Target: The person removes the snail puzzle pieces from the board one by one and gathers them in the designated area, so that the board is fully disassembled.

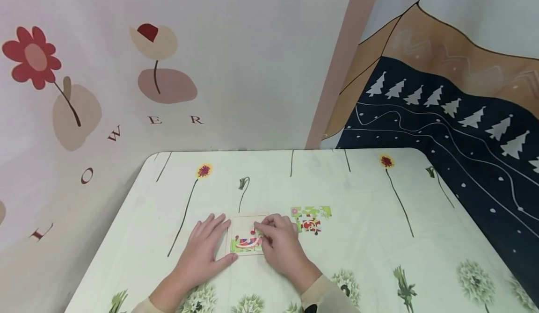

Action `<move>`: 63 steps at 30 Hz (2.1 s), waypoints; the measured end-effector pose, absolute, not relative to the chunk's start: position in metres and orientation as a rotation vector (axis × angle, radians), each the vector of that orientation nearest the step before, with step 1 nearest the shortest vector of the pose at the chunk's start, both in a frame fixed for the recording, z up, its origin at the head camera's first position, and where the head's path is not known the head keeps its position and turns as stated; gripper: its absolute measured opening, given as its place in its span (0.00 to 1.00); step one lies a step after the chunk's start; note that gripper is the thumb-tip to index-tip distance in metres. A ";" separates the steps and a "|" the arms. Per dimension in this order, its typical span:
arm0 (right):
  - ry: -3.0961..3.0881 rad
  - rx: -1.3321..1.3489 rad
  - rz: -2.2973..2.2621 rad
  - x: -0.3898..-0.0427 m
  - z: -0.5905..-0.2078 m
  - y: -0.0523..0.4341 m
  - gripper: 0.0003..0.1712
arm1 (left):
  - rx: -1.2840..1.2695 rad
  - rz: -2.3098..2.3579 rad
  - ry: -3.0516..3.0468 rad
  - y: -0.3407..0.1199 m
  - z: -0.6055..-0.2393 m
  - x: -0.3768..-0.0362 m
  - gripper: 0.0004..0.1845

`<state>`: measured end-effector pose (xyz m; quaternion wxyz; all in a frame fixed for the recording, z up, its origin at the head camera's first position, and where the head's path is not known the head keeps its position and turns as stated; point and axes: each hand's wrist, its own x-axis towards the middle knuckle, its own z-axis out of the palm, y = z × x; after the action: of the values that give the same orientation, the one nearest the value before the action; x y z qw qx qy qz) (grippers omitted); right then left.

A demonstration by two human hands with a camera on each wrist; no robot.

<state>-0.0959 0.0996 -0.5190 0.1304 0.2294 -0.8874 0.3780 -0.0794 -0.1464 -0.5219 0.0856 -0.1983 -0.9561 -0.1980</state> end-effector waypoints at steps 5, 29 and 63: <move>-2.589 0.680 1.071 -0.096 -0.520 0.100 0.24 | -0.589 -0.597 -2.843 -0.146 -0.521 -0.080 0.45; -2.585 0.662 1.203 -0.091 -0.515 0.119 0.28 | -0.599 -0.604 -2.838 -0.148 -0.523 -0.079 0.45; -2.588 0.292 0.987 -0.080 -0.522 0.257 0.29 | -0.595 -0.596 -2.850 -0.146 -0.522 -0.079 0.46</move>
<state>-0.0796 0.2570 -0.5216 0.1775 0.1033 -0.9144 0.3488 -0.0787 -0.1460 -0.5225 0.0846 -0.1994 -0.9556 -0.1997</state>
